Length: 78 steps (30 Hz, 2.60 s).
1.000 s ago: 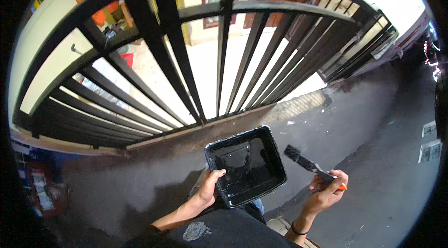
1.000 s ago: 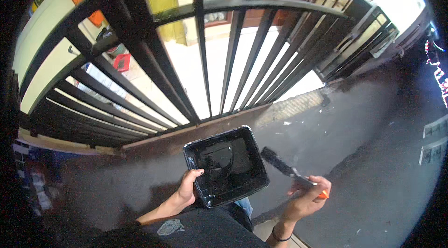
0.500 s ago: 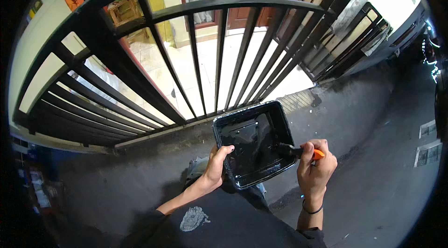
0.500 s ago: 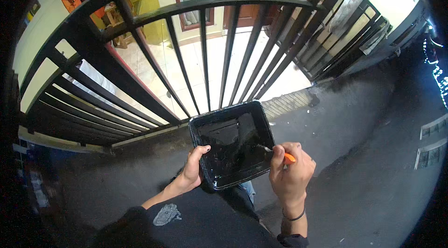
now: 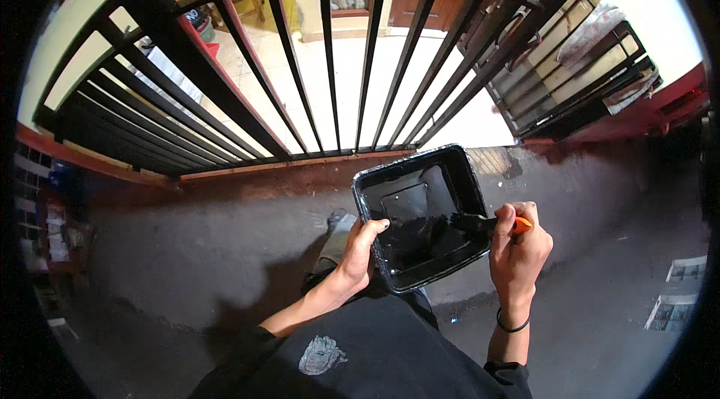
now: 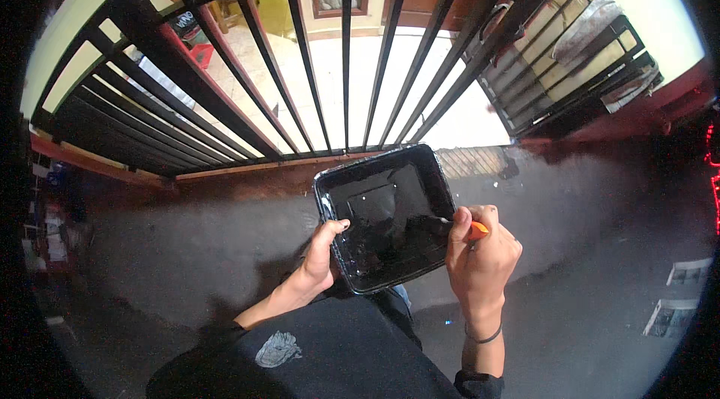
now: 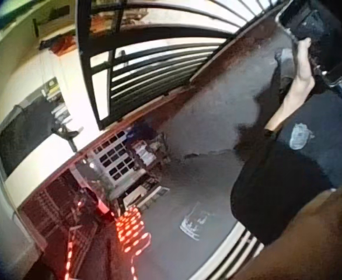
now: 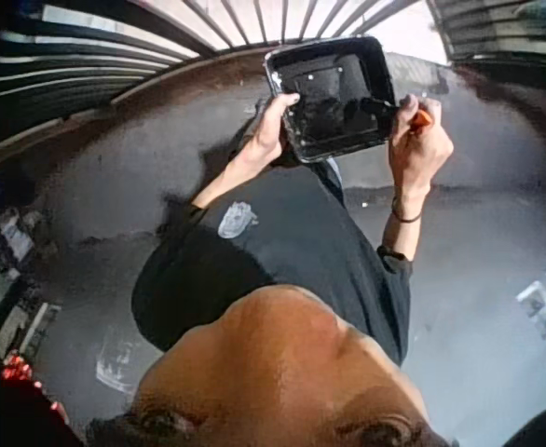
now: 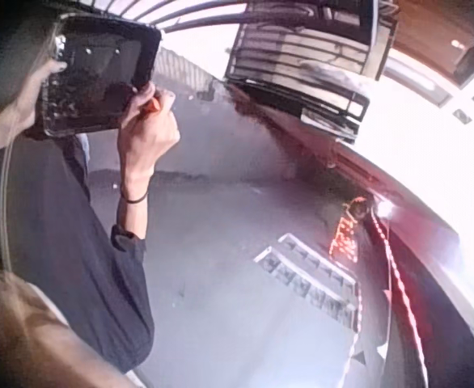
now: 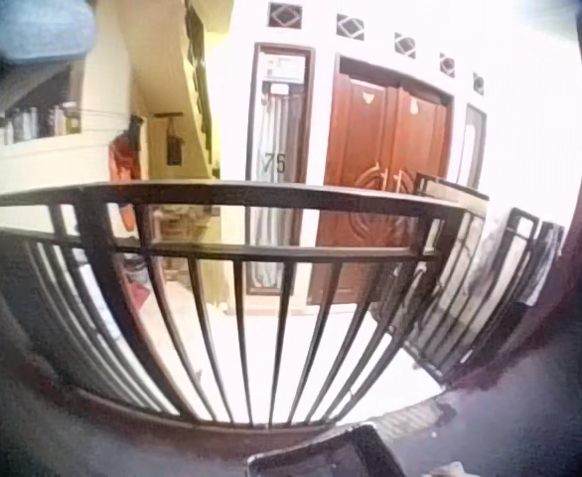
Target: The person paints a metal fence gate using a brush and black paint from a container, covering the vertical bars and horizontal frames.
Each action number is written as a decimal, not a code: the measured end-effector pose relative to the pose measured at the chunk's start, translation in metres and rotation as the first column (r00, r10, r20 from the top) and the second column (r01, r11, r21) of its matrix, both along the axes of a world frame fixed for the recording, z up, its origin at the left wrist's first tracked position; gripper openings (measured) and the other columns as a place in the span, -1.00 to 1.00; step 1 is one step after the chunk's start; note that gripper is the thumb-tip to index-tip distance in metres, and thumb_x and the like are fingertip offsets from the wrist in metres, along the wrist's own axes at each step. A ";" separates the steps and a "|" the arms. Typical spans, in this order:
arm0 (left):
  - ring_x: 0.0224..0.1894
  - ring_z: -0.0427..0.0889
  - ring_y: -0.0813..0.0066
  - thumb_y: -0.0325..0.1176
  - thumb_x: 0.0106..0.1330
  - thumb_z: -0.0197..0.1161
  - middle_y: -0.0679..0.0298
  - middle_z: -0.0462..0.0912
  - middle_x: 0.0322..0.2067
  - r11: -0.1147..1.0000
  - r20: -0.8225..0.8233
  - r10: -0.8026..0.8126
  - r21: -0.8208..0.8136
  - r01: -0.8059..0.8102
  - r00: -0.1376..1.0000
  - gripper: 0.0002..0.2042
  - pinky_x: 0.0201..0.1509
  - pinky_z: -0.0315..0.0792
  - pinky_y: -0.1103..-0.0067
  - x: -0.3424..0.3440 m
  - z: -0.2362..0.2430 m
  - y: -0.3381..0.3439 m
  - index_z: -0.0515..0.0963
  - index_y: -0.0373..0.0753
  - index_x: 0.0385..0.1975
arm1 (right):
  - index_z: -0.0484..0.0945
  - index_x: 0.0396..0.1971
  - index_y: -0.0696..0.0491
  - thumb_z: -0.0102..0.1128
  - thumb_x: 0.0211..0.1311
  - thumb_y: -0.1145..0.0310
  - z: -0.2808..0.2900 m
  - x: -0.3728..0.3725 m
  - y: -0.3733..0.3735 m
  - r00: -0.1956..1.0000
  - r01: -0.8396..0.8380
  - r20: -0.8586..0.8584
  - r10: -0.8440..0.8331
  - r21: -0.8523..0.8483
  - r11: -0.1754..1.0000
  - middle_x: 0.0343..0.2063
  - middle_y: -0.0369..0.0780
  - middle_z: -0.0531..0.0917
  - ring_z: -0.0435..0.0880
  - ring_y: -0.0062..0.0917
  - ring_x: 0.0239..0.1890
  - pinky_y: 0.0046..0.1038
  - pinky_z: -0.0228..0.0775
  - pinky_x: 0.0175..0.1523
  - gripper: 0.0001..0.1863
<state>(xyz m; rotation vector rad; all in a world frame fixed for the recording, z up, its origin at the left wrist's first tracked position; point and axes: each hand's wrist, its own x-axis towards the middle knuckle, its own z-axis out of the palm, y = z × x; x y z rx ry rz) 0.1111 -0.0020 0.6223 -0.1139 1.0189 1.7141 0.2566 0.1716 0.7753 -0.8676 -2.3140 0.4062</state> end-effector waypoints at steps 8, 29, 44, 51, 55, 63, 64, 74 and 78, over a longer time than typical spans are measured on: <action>-0.02 0.76 0.18 -0.16 0.43 0.10 0.02 0.73 -0.01 0.997 0.038 -0.002 0.074 -0.001 0.999 -0.54 0.10 0.66 0.31 0.008 0.035 0.010 0.52 -0.40 0.14 | 0.50 -0.42 0.10 0.32 0.38 0.47 -0.002 0.006 0.014 0.999 -0.033 -0.039 0.036 0.074 0.997 -0.64 -0.10 0.53 0.57 -0.19 -0.63 -0.27 0.36 -0.48 -0.82; -0.15 0.74 0.43 -0.25 0.42 0.17 0.24 0.74 -0.17 0.997 0.120 0.067 0.036 -0.072 0.991 -0.72 -0.02 0.63 0.46 0.011 0.046 0.009 0.60 -0.27 -0.02 | 0.66 -0.37 0.10 0.29 0.39 0.44 0.008 0.025 0.006 0.984 -0.042 -0.167 0.056 0.089 0.995 -0.48 -0.10 0.69 0.69 -0.27 -0.53 -0.40 0.52 -0.37 -0.89; -0.13 0.73 0.37 -0.25 0.39 0.17 0.21 0.74 -0.16 0.969 0.084 0.244 -0.061 -0.239 0.966 -0.70 0.00 0.61 0.42 0.015 0.014 0.001 0.61 -0.27 0.00 | 0.74 -0.14 0.24 0.28 0.42 0.42 -0.064 0.078 -0.021 0.944 -0.113 -0.331 0.017 -0.271 0.956 -0.33 -0.10 0.81 0.84 -0.30 -0.28 -0.36 0.66 -0.06 -0.80; -0.08 0.75 0.31 -0.22 0.40 0.15 0.15 0.75 -0.12 0.954 0.061 0.299 -0.038 -0.297 0.952 -0.66 0.07 0.62 0.39 0.002 0.023 0.016 0.60 -0.31 0.02 | 0.76 -0.16 0.19 0.40 0.29 0.47 -0.058 0.051 0.004 0.951 -0.219 -0.282 0.122 -0.343 0.913 -0.26 -0.08 0.83 0.85 -0.24 -0.25 -0.37 0.68 -0.08 -0.83; -0.03 0.74 0.25 -0.19 0.39 0.16 0.14 0.74 -0.05 0.943 0.015 0.325 -0.076 -0.323 0.946 -0.61 0.14 0.60 0.36 -0.001 0.020 0.041 0.58 -0.32 0.07 | 0.77 -0.16 0.17 0.36 0.34 0.43 -0.079 0.052 0.031 0.884 -0.265 -0.441 0.157 -0.196 0.944 -0.32 -0.09 0.82 0.85 -0.32 -0.32 -0.39 0.68 -0.18 -0.83; -0.10 0.73 0.22 -0.14 0.35 0.11 0.15 0.72 -0.15 0.939 -0.025 0.328 -0.103 -0.329 0.944 -0.60 0.04 0.62 0.31 -0.062 -0.054 0.070 0.56 -0.28 0.04 | 0.61 -0.06 0.31 0.06 0.63 0.22 -0.152 -0.022 0.065 0.853 -0.249 -0.495 -0.165 -0.663 0.706 -0.35 0.01 0.74 0.70 -0.49 -0.61 -0.56 0.43 -0.65 -0.61; -0.17 0.72 0.27 -0.12 0.35 0.12 0.18 0.72 -0.20 0.922 -0.019 0.372 -0.110 -0.372 0.928 -0.63 -0.04 0.61 0.34 -0.061 -0.060 0.077 0.57 -0.26 -0.02 | 0.63 -0.07 0.36 0.13 0.59 0.25 -0.155 -0.029 0.068 0.791 -0.283 -0.536 -0.296 -0.749 0.599 -0.37 0.04 0.77 0.65 -0.53 -0.66 -0.55 0.47 -0.56 -0.61; -0.32 0.69 0.36 -0.13 0.32 0.15 0.25 0.68 -0.32 0.791 0.006 0.603 -0.138 -0.596 0.798 -0.71 -0.23 0.60 0.42 -0.054 -0.112 0.092 0.57 -0.18 -0.12 | 0.61 -0.08 0.33 0.04 0.64 0.16 -0.221 -0.046 0.107 0.866 -0.327 -0.466 -0.182 -0.803 0.498 -0.50 -0.04 0.73 0.58 -0.57 -0.72 -0.51 0.48 -0.54 -0.55; -0.27 0.71 0.33 -0.15 0.33 0.14 0.23 0.70 -0.28 0.765 -0.027 0.639 -0.081 -0.639 0.769 -0.70 -0.16 0.62 0.42 -0.047 -0.115 0.097 0.59 -0.19 -0.08 | 0.60 -0.13 0.32 0.03 0.64 0.15 -0.234 -0.039 0.106 0.854 -0.298 -0.474 -0.214 -0.782 0.547 -0.54 -0.12 0.67 0.64 -0.53 -0.67 -0.50 0.48 -0.58 -0.55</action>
